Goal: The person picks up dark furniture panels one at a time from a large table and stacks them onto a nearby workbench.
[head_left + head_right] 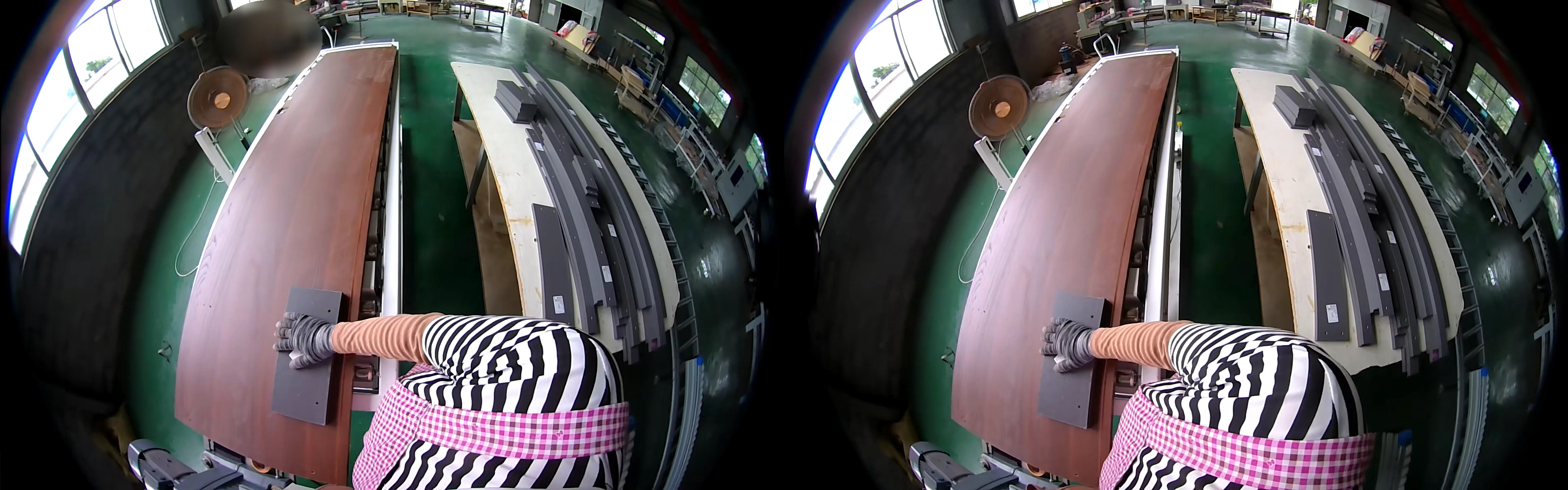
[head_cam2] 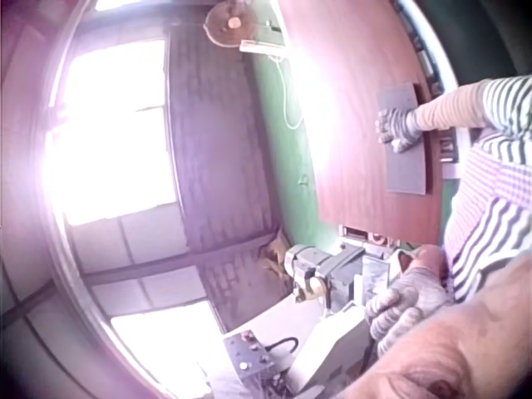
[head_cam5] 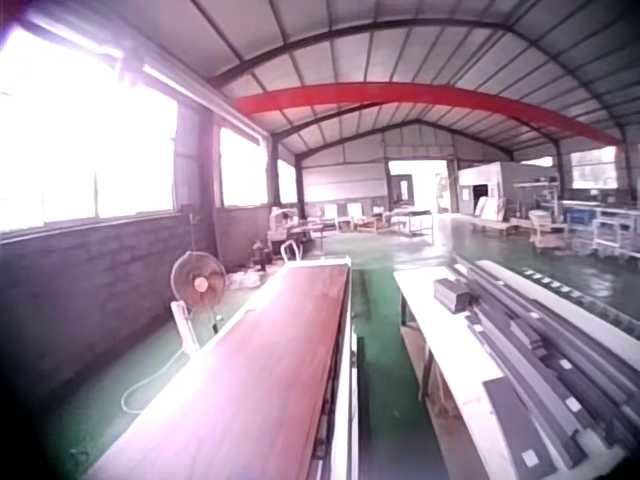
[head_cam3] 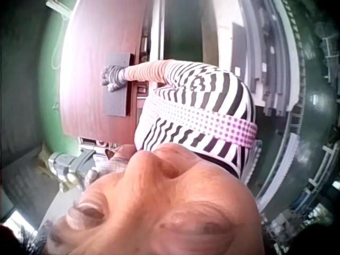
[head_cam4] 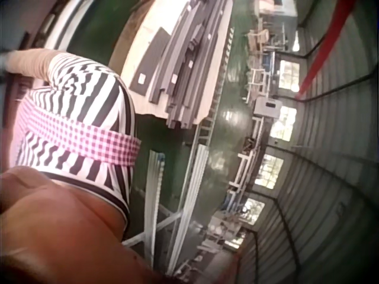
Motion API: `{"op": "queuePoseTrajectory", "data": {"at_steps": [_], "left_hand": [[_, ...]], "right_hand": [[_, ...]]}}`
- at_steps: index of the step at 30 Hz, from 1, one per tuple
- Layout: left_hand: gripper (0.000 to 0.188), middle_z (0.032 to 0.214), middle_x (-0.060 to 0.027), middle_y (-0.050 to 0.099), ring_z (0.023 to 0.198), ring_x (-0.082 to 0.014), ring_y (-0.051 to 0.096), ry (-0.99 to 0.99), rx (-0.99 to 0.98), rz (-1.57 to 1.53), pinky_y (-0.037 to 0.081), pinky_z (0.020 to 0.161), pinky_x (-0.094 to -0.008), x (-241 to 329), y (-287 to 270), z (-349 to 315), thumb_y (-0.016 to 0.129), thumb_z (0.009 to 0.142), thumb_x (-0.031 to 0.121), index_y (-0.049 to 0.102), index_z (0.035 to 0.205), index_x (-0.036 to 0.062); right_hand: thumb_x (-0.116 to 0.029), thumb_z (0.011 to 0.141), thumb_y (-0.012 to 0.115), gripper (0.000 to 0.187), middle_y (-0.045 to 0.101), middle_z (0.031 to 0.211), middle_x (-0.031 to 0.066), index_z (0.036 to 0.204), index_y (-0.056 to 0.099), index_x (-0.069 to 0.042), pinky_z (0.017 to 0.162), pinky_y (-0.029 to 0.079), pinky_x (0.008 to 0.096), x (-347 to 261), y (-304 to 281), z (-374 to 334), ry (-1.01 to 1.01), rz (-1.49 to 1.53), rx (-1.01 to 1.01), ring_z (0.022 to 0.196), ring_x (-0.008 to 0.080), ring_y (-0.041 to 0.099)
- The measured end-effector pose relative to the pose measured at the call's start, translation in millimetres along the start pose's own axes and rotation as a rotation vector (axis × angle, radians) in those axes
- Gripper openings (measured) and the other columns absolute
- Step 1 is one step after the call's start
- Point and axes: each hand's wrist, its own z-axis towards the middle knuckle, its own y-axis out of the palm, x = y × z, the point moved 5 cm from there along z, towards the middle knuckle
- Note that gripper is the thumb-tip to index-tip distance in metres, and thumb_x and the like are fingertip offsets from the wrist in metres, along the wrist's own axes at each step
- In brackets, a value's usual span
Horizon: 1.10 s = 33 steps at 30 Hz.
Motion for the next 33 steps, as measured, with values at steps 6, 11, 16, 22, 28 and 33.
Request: {"op": "queuePoseTrajectory", "data": {"at_steps": [6,11,16,22,28,33], "left_hand": [[0.039,0.094,-0.0146,0.062,0.083,-0.0218,0.061,-0.039,-0.050,0.089,0.050,0.081,-0.0351,-14,-29,-35,0.058,0.086,0.010,0.043,0.120,-0.0041],[0.042,0.095,-0.0137,0.061,0.084,-0.0209,0.062,-0.183,0.001,0.116,0.051,0.081,-0.0339,-32,-77,-83,0.057,0.086,0.005,0.041,0.125,-0.0037],[0.046,0.095,-0.0129,0.061,0.085,-0.0200,0.062,-0.761,0.333,0.139,0.051,0.081,-0.0326,-29,-147,-154,0.055,0.086,0.000,0.038,0.130,-0.0032],[0.055,0.098,-0.0100,0.058,0.075,-0.0146,0.061,-1.526,1.301,-0.062,0.056,0.070,-0.0289,-25,-189,-302,0.058,0.087,0.005,0.032,0.136,0.0034],[0.059,0.091,-0.0047,0.057,0.073,-0.0123,0.060,-1.556,1.756,0.229,0.054,0.065,-0.0257,3,-254,-379,0.063,0.085,0.010,0.033,0.136,0.0140],[0.051,0.097,-0.0066,0.058,0.077,-0.0176,0.061,-1.519,1.836,0.259,0.053,0.073,-0.0345,1,-272,-407,0.062,0.086,0.013,0.039,0.131,0.0157]], "right_hand": [[-0.046,0.080,0.056,0.058,0.051,0.130,0.0132,0.126,0.055,-0.010,0.108,0.022,0.0463,-23,20,20,-0.114,0.062,0.001,0.128,0.0301,0.039],[-0.039,0.069,0.061,0.040,0.062,0.102,0.0130,0.098,0.067,-0.012,0.088,0.044,0.0435,-36,-5,29,-0.009,0.060,-0.057,0.101,0.0325,0.056],[-0.043,0.076,0.058,0.053,0.051,0.125,0.0119,0.119,0.057,-0.011,0.106,0.025,0.0459,-24,8,-12,-0.003,-0.187,0.163,0.122,0.0305,0.041],[-0.044,0.082,0.056,0.059,0.046,0.136,0.0123,0.132,0.047,-0.014,0.113,0.016,0.0453,-12,26,15,-0.107,-0.197,-0.013,0.132,0.0299,0.033],[-0.041,0.084,0.056,0.057,0.046,0.136,0.0143,0.133,0.047,-0.013,0.113,0.016,0.0449,-14,22,19,-0.086,-0.182,-0.039,0.132,0.0305,0.034],[-0.040,0.085,0.055,0.056,0.046,0.136,0.0142,0.132,0.047,-0.012,0.113,0.016,0.0443,-16,16,19,-0.065,-0.185,-0.051,0.132,0.0306,0.034]]}}
